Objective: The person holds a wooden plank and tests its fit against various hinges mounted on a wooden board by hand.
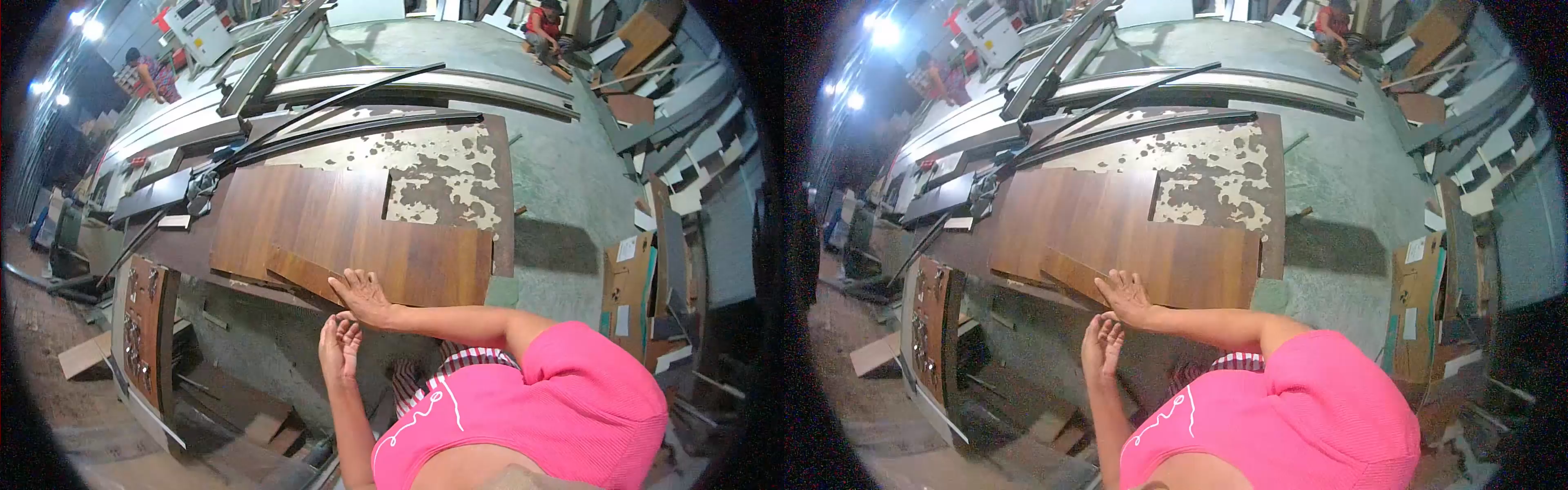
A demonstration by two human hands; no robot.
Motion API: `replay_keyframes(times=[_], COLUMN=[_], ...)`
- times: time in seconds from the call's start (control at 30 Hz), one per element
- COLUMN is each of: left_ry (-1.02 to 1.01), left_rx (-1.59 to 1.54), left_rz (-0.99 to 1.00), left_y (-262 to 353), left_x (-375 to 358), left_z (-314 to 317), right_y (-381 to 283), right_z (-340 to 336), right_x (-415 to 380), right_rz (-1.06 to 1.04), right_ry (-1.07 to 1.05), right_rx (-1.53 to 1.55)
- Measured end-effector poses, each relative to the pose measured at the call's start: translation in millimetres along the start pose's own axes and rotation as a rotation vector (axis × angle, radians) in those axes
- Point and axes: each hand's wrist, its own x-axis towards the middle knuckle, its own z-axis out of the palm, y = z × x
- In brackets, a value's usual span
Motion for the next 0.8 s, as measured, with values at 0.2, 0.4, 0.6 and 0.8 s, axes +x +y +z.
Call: replay_keyframes(times=[0.2, 0.4, 0.6, 0.8], left_ry=[-0.042, -0.11, -0.154, -0.158], left_rx=[-0.014, -0.04, 0.009, 0.131], left_rz=[-0.146, -0.309, -0.425, -0.391], left_y=[6, 29, 40, 51], left_x=[34, 46, 57, 49], left_z=[-28, -74, -96, -99], right_y=[-12, -34, -45, -35], right_z=[3, 1, 24, 30], right_x=[-3, 7, 5, 8], right_rz=[0.085, 0.337, 0.395, 0.291], right_ry=[0.094, 0.137, 0.25, 0.425], right_rx=[-0.136, -0.098, -0.176, -0.354])
